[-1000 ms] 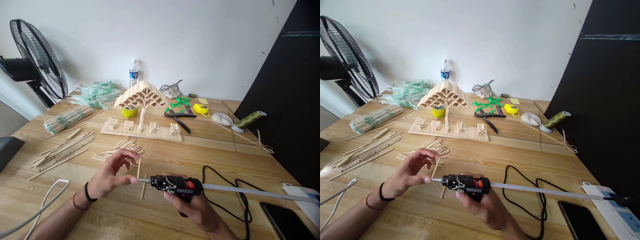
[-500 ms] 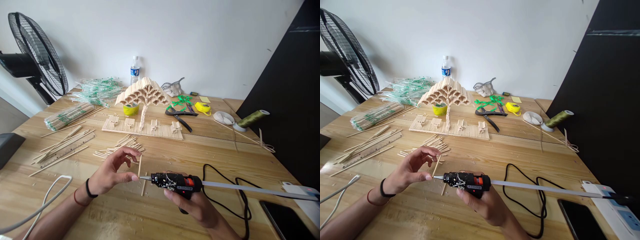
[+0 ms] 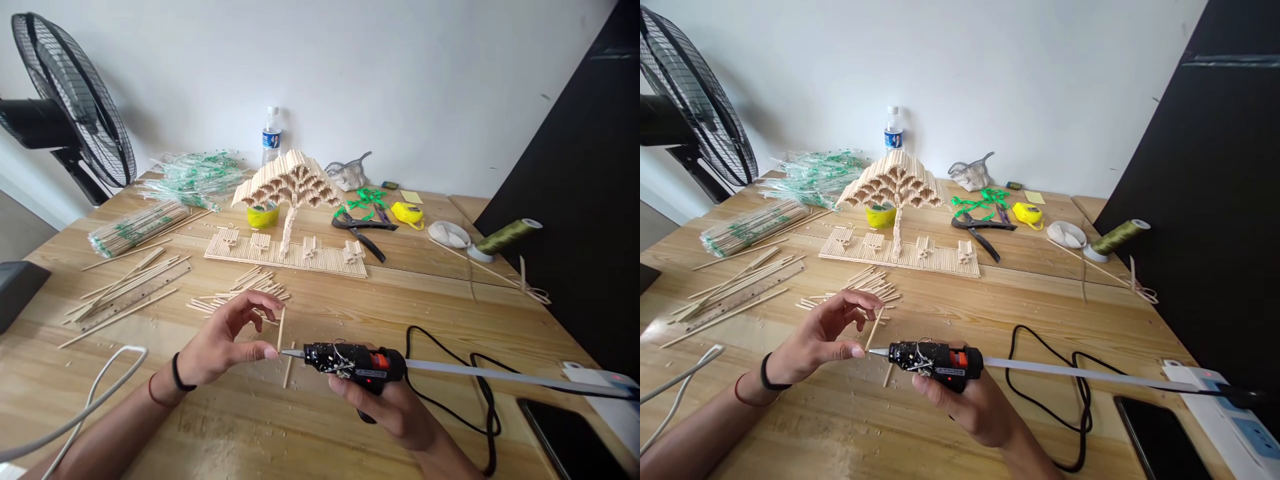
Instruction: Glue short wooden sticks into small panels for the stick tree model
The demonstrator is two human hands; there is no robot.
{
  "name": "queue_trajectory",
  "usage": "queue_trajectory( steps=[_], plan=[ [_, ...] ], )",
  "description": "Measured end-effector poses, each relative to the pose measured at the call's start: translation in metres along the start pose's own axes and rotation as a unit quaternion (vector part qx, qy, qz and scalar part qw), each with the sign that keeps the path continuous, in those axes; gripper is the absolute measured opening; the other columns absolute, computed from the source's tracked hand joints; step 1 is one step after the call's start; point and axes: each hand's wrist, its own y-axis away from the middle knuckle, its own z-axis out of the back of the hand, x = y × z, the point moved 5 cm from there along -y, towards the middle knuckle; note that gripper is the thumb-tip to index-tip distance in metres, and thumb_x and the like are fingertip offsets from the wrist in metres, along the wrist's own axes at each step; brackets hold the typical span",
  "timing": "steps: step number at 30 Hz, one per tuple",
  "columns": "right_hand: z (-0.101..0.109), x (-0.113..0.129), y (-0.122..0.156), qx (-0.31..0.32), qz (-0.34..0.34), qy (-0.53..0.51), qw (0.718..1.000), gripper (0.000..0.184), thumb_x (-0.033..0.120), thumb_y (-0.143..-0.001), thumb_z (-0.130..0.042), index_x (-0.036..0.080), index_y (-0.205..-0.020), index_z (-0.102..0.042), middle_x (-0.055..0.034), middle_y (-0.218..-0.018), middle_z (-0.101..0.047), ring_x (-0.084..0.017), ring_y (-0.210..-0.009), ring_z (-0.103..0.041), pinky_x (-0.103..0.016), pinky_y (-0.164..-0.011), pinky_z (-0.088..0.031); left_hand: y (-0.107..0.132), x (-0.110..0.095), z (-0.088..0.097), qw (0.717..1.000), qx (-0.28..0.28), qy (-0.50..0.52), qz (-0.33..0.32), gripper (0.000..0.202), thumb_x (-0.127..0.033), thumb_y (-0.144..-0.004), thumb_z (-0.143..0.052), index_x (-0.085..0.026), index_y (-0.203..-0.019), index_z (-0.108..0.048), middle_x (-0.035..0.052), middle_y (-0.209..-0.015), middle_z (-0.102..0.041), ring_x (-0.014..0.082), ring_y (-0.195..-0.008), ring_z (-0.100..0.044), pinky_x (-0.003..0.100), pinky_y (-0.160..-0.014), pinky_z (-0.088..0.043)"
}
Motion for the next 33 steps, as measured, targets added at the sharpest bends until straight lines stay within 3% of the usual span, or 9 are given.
queue_trajectory(
  steps=[33],
  plan=[
    [0.0013,-0.0027,-0.004,-0.008,-0.026,0.023,0.999,0.038,0.053,-0.1,-0.06,0.022,-0.078,-0.06,-0.0015,-0.077,-0.054,-0.021,-0.075,-0.052,-0.031,-0.071,-0.048,0.0015,0.0015,-0.0009,1.0,0.02,0.005,0.001,0.049,-0.023,-0.081,-0.093,-0.031,-0.124,-0.072,0.0049,-0.134,-0.068,0.0199,-0.118,-0.062,0.029,-0.092,-0.048]
  ],
)
